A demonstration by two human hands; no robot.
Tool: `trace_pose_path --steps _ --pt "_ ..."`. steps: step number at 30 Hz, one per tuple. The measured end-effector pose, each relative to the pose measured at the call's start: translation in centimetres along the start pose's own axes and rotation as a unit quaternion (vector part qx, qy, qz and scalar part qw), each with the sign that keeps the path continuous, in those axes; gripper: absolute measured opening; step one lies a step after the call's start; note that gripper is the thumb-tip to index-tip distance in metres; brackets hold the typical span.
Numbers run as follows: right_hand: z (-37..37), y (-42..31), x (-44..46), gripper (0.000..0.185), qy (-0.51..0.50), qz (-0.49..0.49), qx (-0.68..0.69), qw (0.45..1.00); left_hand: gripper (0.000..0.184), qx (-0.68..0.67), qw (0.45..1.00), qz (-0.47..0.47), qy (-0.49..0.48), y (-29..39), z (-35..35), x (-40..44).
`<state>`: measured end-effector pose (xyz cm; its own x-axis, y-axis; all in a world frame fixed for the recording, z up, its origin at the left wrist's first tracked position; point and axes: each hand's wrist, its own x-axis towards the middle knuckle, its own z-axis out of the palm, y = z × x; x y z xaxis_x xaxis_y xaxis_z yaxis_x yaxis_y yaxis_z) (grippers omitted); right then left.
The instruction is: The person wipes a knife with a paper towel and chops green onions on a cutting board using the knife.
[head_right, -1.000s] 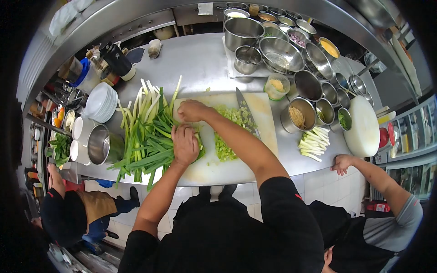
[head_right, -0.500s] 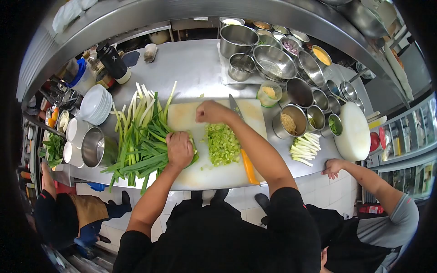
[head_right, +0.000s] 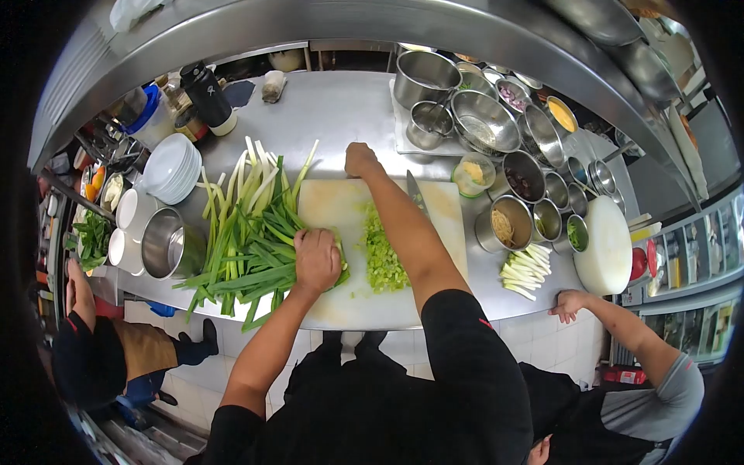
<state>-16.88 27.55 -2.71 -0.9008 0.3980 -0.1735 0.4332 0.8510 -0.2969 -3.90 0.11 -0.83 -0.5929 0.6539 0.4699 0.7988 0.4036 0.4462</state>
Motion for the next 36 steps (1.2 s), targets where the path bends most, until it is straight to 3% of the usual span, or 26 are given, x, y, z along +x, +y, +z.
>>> trace_pose_path --steps 2,5,8,9,12,16,18,19,22,27,31,36 --pt "-2.1 -0.6 -1.5 0.021 0.006 -0.001 0.004 1.0 0.015 -0.011 1.0 0.005 -0.007 -0.1 0.0 0.2" --pt "-4.3 0.6 -4.4 0.009 0.029 -0.126 0.153 0.98 0.015 0.005 1.0 0.011 -0.004 -0.2 0.2 0.1" --pt "-4.4 0.8 -6.2 0.01 0.01 -0.145 0.102 0.984 0.017 0.006 1.0 0.011 -0.004 -0.1 0.0 0.1" --pt "-3.7 1.1 -6.4 0.011 0.021 -0.195 0.053 0.979 0.017 0.004 1.0 0.014 -0.006 0.0 0.0 0.1" --pt "-1.7 0.8 -8.5 0.013 0.029 -0.222 0.064 0.973 0.016 -0.001 1.0 0.013 0.011 0.0 0.1 0.1" --pt "-3.2 0.6 -11.8 0.018 -0.059 -0.192 -0.008 0.98 0.017 0.002 1.0 0.007 0.006 -0.2 0.3 -0.2" --pt "-5.5 1.2 -13.2 0.02 -0.213 -0.198 -0.046 0.956 0.017 0.003 1.0 0.007 -0.002 -0.4 0.4 0.0" --pt "-6.2 1.1 -13.2 0.02 -0.213 -0.199 -0.048 0.955 0.015 -0.002 1.0 0.015 0.014 -0.3 0.3 0.1" --pt "-6.3 1.0 -10.6 0.017 -0.023 -0.165 0.048 0.985 0.014 -0.006 0.999 0.023 0.037 -0.1 0.2 0.1" --pt "-1.1 0.9 -3.2 0.019 0.04 -0.127 -0.031 0.991 0.015 -0.012 0.999 0.026 0.028 -0.2 0.1 0.1" --pt "-1.9 -1.6 -2.6 0.024 -0.041 -0.039 -0.005 0.998 0.016 -0.001 0.999 0.027 0.017 -0.5 0.2 0.0" --pt "-3.2 -2.2 -3.6 0.026 -0.064 -0.039 -0.038 0.997 0.016 -0.007 0.999 0.03 0.036 -0.1 0.1 0.1"
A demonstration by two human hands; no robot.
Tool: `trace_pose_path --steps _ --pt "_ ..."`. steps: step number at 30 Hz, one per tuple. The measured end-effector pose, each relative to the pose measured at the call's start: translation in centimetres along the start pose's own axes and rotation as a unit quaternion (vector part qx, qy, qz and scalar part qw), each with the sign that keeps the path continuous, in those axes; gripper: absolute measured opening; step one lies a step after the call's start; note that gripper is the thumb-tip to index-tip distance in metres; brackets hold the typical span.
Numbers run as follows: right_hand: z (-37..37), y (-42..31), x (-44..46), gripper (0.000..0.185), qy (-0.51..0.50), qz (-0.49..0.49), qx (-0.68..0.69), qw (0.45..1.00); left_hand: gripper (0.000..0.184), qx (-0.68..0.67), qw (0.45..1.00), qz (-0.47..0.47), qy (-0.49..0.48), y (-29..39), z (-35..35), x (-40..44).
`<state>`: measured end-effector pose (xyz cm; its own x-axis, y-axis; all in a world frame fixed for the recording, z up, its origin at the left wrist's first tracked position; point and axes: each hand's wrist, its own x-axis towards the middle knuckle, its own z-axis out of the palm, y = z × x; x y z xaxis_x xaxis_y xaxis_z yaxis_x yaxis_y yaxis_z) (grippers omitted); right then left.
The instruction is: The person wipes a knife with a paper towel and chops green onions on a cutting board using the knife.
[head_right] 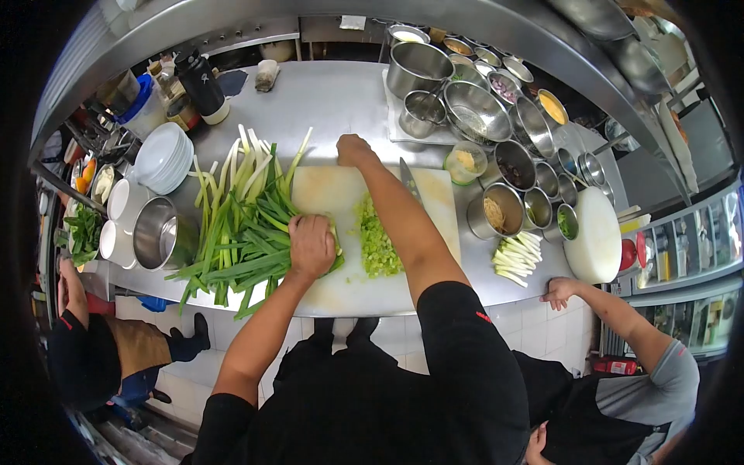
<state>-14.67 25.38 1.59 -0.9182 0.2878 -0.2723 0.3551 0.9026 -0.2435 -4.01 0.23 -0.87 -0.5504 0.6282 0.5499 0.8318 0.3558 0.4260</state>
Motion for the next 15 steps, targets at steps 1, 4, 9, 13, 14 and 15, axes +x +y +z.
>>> trace_pose_path --steps 1,4,9,13,14,15 --pt "-0.2 -0.1 -0.1 0.026 -0.002 0.009 0.0 1.0 0.016 0.002 1.0 -0.002 -0.01 0.0 0.1 -0.1" --pt "-0.1 -0.3 0.1 0.027 0.019 -0.003 -0.045 0.999 0.015 -0.001 1.0 -0.007 -0.017 -0.2 -0.1 0.0" --pt "0.2 0.3 0.4 0.024 0.048 0.001 -0.017 0.999 0.015 -0.009 1.0 -0.005 -0.013 -0.1 -0.1 0.0" --pt "1.0 2.5 2.3 0.019 0.083 -0.006 0.015 0.996 0.015 -0.015 1.0 -0.009 -0.013 -0.1 -0.2 0.0" --pt "0.9 3.4 2.3 0.019 0.083 -0.006 0.013 0.996 0.015 -0.018 1.0 -0.011 -0.014 0.0 -0.2 0.0" --pt "-1.0 3.3 0.5 0.019 0.089 -0.032 0.071 0.993 0.015 -0.022 1.0 -0.012 -0.013 -0.1 -0.1 0.0"
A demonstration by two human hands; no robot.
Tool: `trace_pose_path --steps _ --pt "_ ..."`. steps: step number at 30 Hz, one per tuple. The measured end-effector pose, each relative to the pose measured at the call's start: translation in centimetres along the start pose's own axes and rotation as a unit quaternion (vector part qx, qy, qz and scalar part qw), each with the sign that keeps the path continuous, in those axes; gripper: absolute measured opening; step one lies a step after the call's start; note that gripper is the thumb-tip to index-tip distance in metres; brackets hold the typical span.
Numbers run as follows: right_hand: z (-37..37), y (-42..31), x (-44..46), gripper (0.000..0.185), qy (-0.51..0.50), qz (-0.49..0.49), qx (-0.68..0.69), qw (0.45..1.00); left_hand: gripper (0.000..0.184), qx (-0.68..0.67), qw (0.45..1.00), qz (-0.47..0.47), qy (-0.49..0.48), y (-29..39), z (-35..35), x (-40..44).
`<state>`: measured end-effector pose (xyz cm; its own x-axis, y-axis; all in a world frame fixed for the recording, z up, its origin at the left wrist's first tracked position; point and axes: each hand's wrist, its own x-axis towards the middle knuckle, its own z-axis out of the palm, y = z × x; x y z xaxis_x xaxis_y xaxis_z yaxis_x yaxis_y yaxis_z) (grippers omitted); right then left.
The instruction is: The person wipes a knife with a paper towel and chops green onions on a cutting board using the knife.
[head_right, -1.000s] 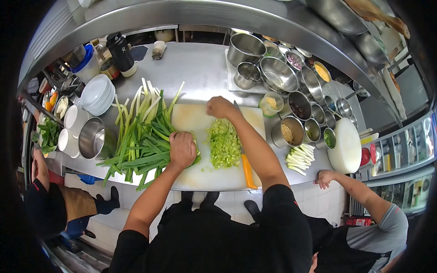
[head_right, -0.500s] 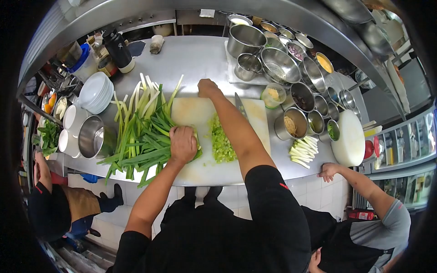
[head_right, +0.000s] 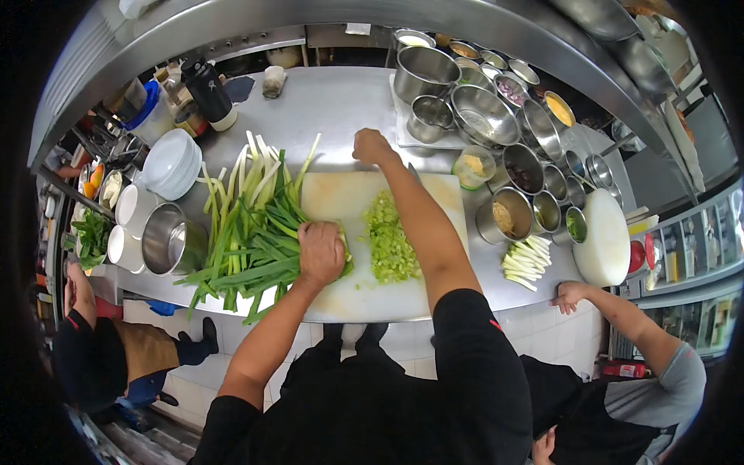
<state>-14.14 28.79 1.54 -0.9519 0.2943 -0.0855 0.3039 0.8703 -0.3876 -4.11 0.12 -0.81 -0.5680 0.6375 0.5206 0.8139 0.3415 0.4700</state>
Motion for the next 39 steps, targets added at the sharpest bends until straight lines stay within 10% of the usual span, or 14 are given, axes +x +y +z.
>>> trace_pose_path --steps 7,15,17,24,29,31,35,39 --pt "-4.6 -0.5 -10.3 0.018 -0.134 -0.046 0.107 0.984 0.013 0.029 0.999 0.001 -0.013 -0.5 0.6 -0.3" --pt "2.1 -3.2 -17.0 0.005 -0.053 -0.201 -0.063 0.976 0.012 0.02 1.0 0.017 0.004 -0.7 0.8 -0.4" --pt "0.7 -3.8 -19.5 0.006 0.123 -0.219 -0.138 0.958 0.011 0.02 1.0 0.019 0.002 -0.7 0.7 -0.4" --pt "4.9 -7.5 -29.2 0.005 0.129 -0.355 0.04 0.925 0.011 0.035 0.999 0.014 -0.02 -0.8 0.8 -0.5" --pt "5.7 -6.2 -30.9 0.006 0.041 -0.28 -0.054 0.958 0.012 0.045 0.999 0.025 -0.015 -1.0 1.0 -0.6" --pt "4.0 -6.8 -31.2 0.02 0.175 -0.218 0.002 0.96 0.013 0.036 0.999 0.022 -0.012 -0.8 0.8 -0.6" --pt "3.0 -8.8 -29.4 0.099 0.133 -0.252 0.066 0.956 0.014 0.021 0.999 0.034 0.001 -0.9 1.0 -0.7" --pt "4.4 -9.6 -24.9 0.129 0.112 -0.291 0.081 0.947 0.024 0.022 0.999 0.032 0.013 -0.6 0.9 -0.6"
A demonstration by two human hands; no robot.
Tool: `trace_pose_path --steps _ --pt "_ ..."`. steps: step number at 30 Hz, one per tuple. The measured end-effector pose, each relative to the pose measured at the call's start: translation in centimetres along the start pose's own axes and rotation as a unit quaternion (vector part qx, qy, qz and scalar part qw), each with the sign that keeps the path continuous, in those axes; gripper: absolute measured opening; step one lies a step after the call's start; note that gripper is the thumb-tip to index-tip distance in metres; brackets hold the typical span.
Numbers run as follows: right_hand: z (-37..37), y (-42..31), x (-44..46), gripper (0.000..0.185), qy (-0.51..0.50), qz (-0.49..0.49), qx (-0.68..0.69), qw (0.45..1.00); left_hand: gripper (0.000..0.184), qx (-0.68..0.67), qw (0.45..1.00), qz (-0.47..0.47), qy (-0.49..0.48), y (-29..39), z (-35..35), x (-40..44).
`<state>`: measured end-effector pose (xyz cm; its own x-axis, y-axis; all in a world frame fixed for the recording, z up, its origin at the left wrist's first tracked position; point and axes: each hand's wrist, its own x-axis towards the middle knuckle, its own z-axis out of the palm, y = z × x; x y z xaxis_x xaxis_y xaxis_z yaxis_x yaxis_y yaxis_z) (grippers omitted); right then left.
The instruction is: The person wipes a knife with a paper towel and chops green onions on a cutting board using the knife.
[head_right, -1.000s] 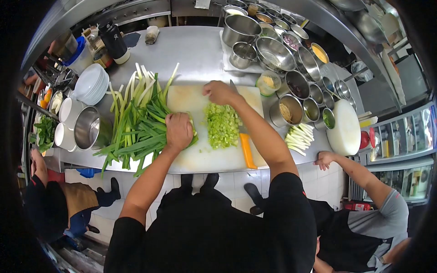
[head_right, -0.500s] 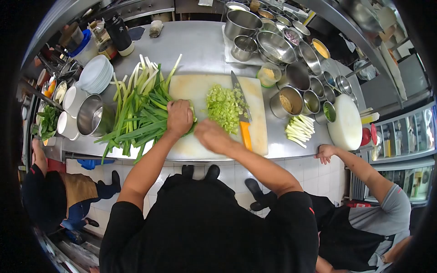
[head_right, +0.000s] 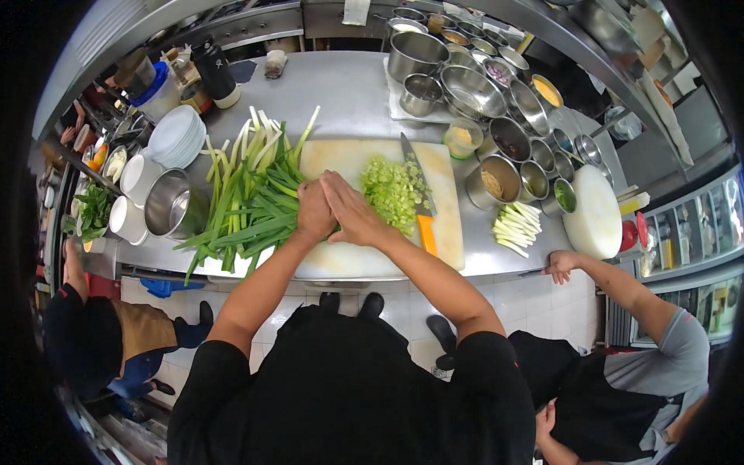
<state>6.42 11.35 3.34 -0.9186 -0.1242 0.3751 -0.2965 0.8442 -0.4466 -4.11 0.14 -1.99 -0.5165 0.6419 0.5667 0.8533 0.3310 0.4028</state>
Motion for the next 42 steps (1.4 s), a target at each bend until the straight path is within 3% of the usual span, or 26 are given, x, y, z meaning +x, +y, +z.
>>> trace_pose_path --steps 2,4,7,9,10,12,14,16,17,18,19,20,22,23,27,29,30,32,38,42 --pt "1.0 0.8 1.1 0.139 -0.065 0.017 0.013 0.998 0.028 0.016 1.0 -0.001 -0.024 -0.1 -0.3 0.0" --pt "1.6 1.5 1.5 0.142 -0.058 0.005 0.028 0.998 0.032 0.028 0.998 -0.006 -0.047 -0.4 -0.1 -0.2" --pt "2.0 1.9 1.7 0.145 -0.054 0.01 0.065 0.996 0.031 -0.023 0.999 0.026 0.022 -0.1 -0.8 0.0" --pt "2.1 1.9 1.7 0.145 -0.054 0.027 0.084 0.995 0.03 -0.184 0.961 -0.199 -0.059 1.1 -2.4 1.0" --pt "2.2 1.9 1.5 0.142 -0.061 0.044 0.071 0.995 0.03 -0.187 0.96 -0.197 -0.062 0.6 -1.5 0.9" --pt "2.2 1.7 1.5 0.14 -0.064 0.063 0.056 0.994 0.028 -0.388 0.872 -0.292 0.055 -1.0 0.3 1.2" --pt "1.9 1.2 1.8 0.131 -0.114 0.119 0.041 0.985 0.034 -0.407 0.865 -0.292 0.024 -3.2 -0.6 2.9" --pt "2.2 1.2 1.5 0.127 -0.094 0.106 0.022 0.99 0.042 -0.425 0.856 -0.295 -0.008 -4.8 -2.5 4.6" --pt "2.3 1.3 1.4 0.122 -0.076 0.089 0.006 0.993 0.059 -0.303 0.926 -0.182 -0.134 -4.9 -4.8 5.8" --pt "2.3 1.2 1.4 0.122 -0.073 0.092 0.005 0.993 0.077 -0.166 0.952 -0.059 -0.251 -4.9 -6.9 6.7" --pt "2.1 1.1 1.3 0.119 -0.072 0.09 0.006 0.993 0.12 -0.082 0.93 0.015 -0.357 -4.8 -8.4 7.2" --pt "1.9 0.9 1.2 0.116 -0.073 0.085 0.007 0.994 0.12 -0.081 0.93 0.016 -0.358 -4.6 -8.7 7.0" --pt "1.9 1.0 1.3 0.115 -0.078 0.084 -0.014 0.993 0.139 0.104 0.85 0.12 -0.503 -4.1 -9.4 5.7" --pt "2.1 1.2 1.5 0.114 -0.081 0.086 -0.036 0.992 0.143 0.102 0.88 0.154 -0.438 -5.3 -8.1 3.8" --pt "2.3 1.1 1.3 0.107 -0.078 0.093 -0.041 0.992 0.124 0.077 0.872 0.158 -0.456 -5.4 -7.8 3.7" --pt "2.2 0.7 1.8 0.096 -0.081 0.106 -0.047 0.99 0.097 0.051 0.893 0.152 -0.42 -5.8 -7.9 3.5" --pt "2.3 0.6 1.7 0.096 -0.08 0.102 -0.047 0.991 0.097 0.054 0.894 0.15 -0.418 -5.7 -8.2 3.4" --pt "2.4 0.1 1.2 0.082 -0.06 0.107 -0.016 0.992 0.069 0.034 0.9 0.121 -0.418 -4.8 -8.5 3.1" --pt "2.1 -0.6 -1.9 0.064 -0.03 0.071 -0.032 0.996 0.051 0.043 0.895 0.098 -0.434 -1.6 -8.3 1.1" --pt "2.3 -0.5 -2.3 0.059 0.009 0.057 -0.042 0.997 0.052 -0.005 0.908 0.083 -0.412 -1.5 -8.5 0.7"
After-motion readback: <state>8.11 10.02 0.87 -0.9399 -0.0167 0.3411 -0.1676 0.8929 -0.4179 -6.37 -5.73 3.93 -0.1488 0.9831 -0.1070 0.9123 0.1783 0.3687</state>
